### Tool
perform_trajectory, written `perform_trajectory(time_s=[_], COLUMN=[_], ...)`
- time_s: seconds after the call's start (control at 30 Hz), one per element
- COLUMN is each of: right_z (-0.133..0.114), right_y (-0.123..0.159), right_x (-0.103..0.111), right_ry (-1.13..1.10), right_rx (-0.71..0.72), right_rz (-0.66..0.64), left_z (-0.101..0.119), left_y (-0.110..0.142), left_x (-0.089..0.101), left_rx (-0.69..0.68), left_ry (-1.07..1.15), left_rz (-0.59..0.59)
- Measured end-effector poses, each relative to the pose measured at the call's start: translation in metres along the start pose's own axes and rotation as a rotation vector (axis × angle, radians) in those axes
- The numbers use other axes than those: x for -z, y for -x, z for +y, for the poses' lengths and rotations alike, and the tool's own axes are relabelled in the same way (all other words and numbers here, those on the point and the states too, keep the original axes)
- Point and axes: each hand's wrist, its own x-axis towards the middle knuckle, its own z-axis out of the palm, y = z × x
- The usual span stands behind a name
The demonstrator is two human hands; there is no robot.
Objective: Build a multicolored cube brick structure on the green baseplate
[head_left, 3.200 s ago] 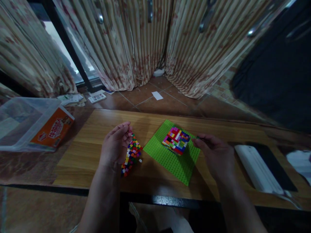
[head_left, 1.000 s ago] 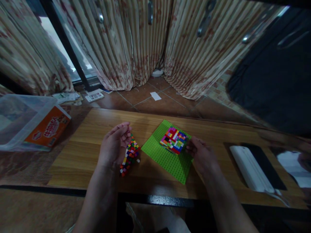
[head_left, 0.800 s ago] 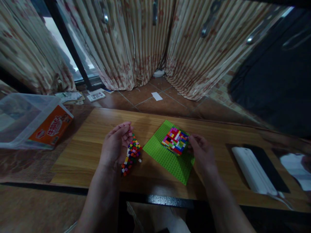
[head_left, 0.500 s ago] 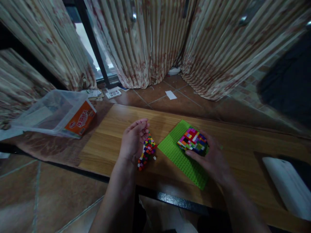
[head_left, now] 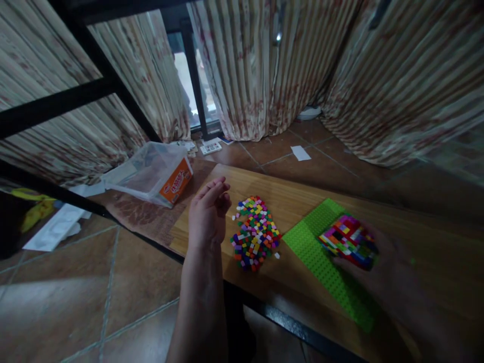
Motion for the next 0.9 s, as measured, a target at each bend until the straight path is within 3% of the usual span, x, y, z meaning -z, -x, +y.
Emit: perform_trajectory(time_s=[0.1,0.23,0.4,0.57,0.73,0.9], right_z=[-0.022,-0.071,-0.12,-0.158,-0.169,-0.162], right_y=[0.001,0.012,0.023,0.009,-0.005,-0.009], right_x=[0.008,0.01,-0.024,-0.063,-0.089,-0.092], right_ry=[-0.005,-0.124,-0.223,-0.269,-0.171,-0.117], right_rx=[0.002,0.043,0.31,0.477,0.479,0.438], right_rz=[0.088,0.251,0.07,-0.051,-0.13,-0.107], left_z=[0.008,0.01,0.015,0.021,0.027,0.032], left_y=[-0.001,-0.005,-0.011,-0.013,-0.015,-0.018], left_x=[0.006,0.012,0.019,0.025,0.033,0.04], left_rx=[-0.021,-0.007,-0.003,-0.015,-0.027,-0.03], left_ry=[0.026,0.053,0.073,0.065,0.046,0.074], left_rz=[0.018,0.026,0.051,0.042,0.05,0.067])
